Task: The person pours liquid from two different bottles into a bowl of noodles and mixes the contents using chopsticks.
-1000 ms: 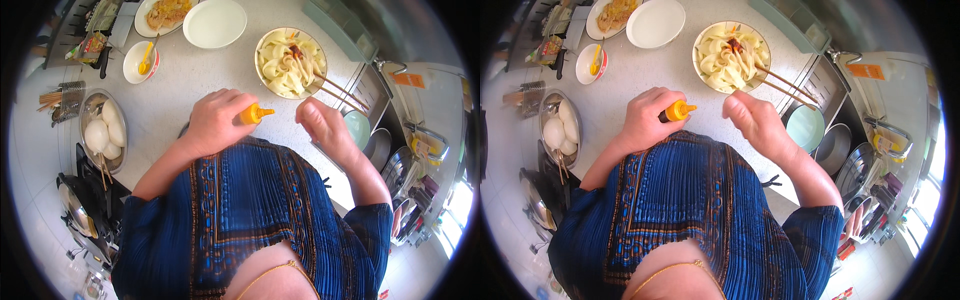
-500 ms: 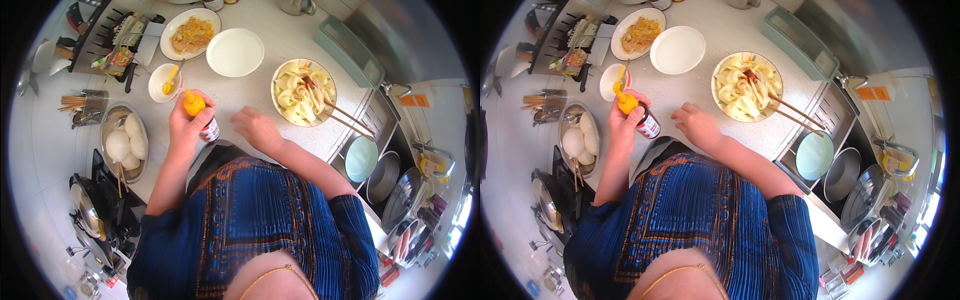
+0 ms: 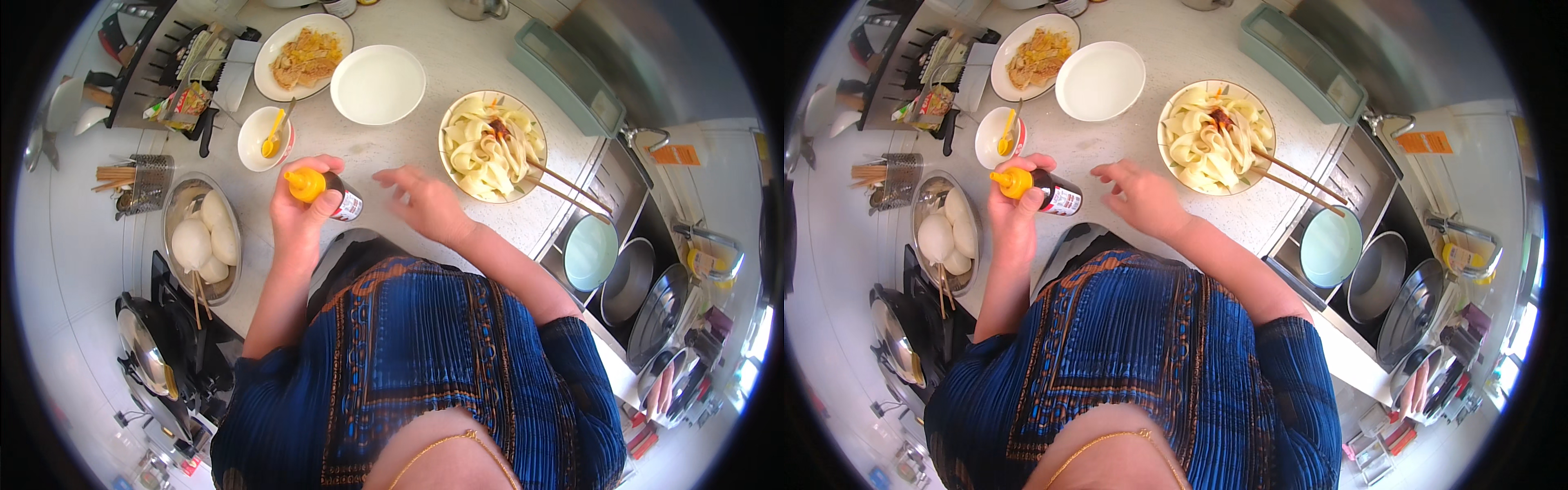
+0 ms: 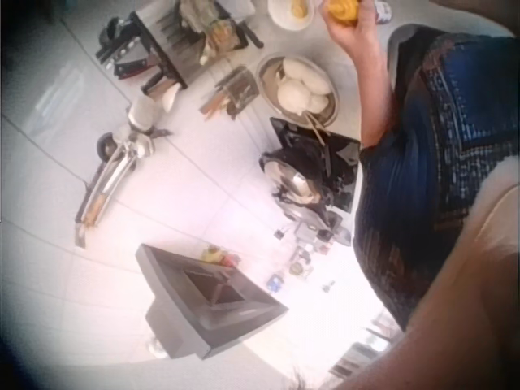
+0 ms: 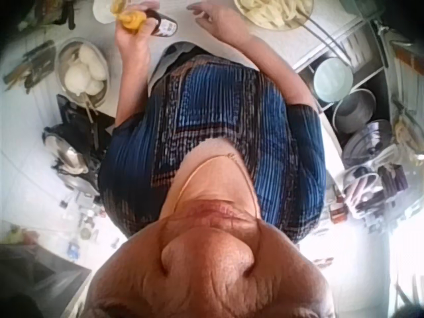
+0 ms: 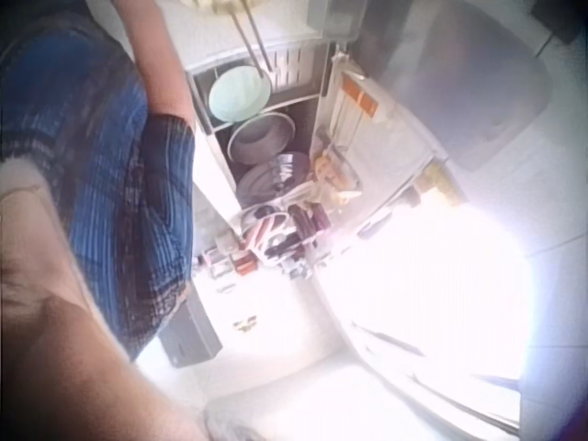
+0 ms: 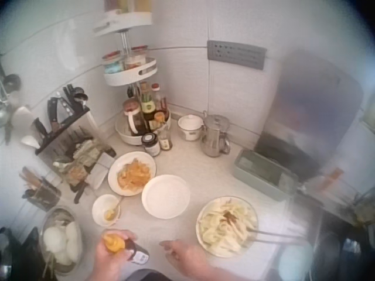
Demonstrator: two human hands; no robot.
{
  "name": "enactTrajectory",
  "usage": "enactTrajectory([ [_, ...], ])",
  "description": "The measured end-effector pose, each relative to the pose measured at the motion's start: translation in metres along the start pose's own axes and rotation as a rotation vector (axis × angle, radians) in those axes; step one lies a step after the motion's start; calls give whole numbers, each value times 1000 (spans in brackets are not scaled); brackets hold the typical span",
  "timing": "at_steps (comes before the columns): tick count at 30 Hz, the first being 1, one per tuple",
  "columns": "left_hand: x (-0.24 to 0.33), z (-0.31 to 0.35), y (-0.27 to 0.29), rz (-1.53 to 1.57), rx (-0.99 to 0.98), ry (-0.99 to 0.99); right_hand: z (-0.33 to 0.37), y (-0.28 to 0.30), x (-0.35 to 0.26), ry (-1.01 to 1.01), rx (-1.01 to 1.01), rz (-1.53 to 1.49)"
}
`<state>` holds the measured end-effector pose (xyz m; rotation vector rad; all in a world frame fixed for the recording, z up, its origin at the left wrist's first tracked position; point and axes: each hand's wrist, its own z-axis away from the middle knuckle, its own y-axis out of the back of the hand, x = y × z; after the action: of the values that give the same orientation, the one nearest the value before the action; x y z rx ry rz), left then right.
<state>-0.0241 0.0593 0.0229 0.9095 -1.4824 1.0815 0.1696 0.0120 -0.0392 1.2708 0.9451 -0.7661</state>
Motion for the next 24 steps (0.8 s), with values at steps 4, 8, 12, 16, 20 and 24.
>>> enactTrajectory([
  [4, -2, 8, -26, 49, -76, 55, 13, -1, -12, 187, 56, 70],
  [8, -14, 14, -37, 45, -176, 73, 20, 0, -12, 104, 44, 45],
  [12, -18, 13, -34, -53, -323, 69, 28, 6, -12, 142, 79, 4],
  [16, -25, 22, -31, -143, -391, 214, 32, 14, -15, 97, 8, -59],
  [20, -30, 25, -32, -58, -353, 218, 39, 19, -18, 132, 46, -46],
  [24, -18, 20, -30, -20, -335, 348, 60, 36, -17, 20, -7, -173],
])
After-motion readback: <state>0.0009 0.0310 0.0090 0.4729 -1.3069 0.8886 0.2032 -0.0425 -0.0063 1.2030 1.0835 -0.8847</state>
